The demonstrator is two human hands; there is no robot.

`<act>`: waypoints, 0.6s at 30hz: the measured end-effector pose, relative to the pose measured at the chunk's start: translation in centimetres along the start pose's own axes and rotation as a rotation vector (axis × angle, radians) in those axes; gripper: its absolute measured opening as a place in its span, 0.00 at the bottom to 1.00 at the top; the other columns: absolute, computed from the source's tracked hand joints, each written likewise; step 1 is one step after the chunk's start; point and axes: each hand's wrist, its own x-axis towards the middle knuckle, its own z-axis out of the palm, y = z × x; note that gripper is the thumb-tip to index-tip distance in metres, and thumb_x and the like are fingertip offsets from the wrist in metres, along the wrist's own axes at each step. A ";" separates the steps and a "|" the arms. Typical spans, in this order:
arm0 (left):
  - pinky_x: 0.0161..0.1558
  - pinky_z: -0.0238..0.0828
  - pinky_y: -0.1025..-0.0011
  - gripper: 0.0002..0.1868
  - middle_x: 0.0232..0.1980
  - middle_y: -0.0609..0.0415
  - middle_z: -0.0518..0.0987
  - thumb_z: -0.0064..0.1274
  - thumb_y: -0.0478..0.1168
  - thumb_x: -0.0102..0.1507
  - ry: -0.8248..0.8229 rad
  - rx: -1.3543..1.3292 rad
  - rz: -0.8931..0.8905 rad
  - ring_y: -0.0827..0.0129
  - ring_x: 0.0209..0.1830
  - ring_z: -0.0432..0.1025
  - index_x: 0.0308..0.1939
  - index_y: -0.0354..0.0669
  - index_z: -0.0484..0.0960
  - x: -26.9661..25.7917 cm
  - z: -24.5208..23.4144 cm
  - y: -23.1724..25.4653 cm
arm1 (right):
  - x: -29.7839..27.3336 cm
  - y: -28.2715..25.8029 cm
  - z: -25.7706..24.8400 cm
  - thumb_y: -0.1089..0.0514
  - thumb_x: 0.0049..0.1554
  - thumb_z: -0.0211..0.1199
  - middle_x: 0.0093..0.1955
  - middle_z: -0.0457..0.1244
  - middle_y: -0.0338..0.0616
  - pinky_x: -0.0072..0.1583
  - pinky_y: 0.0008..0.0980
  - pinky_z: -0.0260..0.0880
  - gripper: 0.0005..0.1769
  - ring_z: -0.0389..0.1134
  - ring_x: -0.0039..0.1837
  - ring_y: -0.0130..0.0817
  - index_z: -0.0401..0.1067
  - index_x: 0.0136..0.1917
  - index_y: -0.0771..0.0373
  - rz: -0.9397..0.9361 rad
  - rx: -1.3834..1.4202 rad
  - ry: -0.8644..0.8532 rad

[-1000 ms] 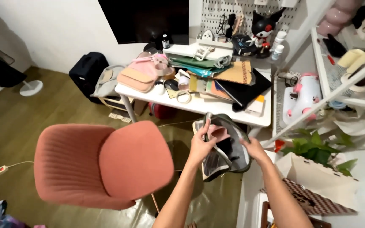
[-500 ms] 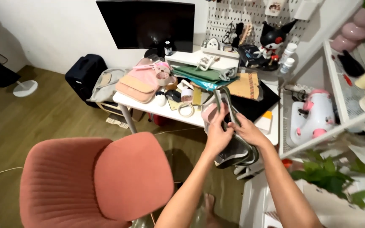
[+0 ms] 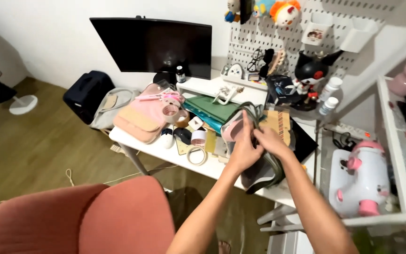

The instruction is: Organizing plush toys and small items on a desk and packing them into a bag.

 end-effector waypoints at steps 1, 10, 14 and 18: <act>0.52 0.72 0.65 0.62 0.70 0.31 0.71 0.50 0.29 0.54 0.005 0.005 -0.008 0.44 0.51 0.76 0.81 0.46 0.22 0.6 0.1 -1.4 | 1.7 1.3 0.2 0.46 0.58 0.53 0.43 0.69 0.61 0.51 0.44 0.68 0.24 0.72 0.47 0.49 0.72 0.51 0.72 -0.001 0.004 -0.010; 0.79 0.53 0.56 0.48 0.82 0.42 0.66 0.69 0.49 0.60 0.086 0.182 0.103 0.45 0.83 0.57 0.80 0.44 0.63 -1.4 -2.8 -5.0 | 13.9 5.6 -1.5 0.50 0.61 0.48 0.45 0.69 0.64 0.53 0.48 0.67 0.26 0.70 0.49 0.52 0.73 0.51 0.78 0.117 0.124 -0.006; 0.74 0.44 0.48 0.62 0.76 0.40 0.62 0.72 0.56 0.45 0.193 0.289 0.194 0.40 0.79 0.51 0.75 0.35 0.57 -1.1 -1.8 -6.3 | 16.2 4.5 -1.8 0.49 0.60 0.48 0.49 0.68 0.53 0.55 0.39 0.65 0.25 0.67 0.53 0.40 0.73 0.53 0.73 0.144 0.289 -0.002; 0.81 0.53 0.51 0.50 0.82 0.48 0.66 0.67 0.52 0.57 0.306 0.326 0.135 0.43 0.86 0.52 0.80 0.43 0.63 1.4 -1.1 -10.6 | 19.3 7.1 0.3 0.51 0.62 0.50 0.47 0.68 0.57 0.53 0.41 0.65 0.24 0.65 0.50 0.43 0.74 0.50 0.77 0.183 0.316 -0.062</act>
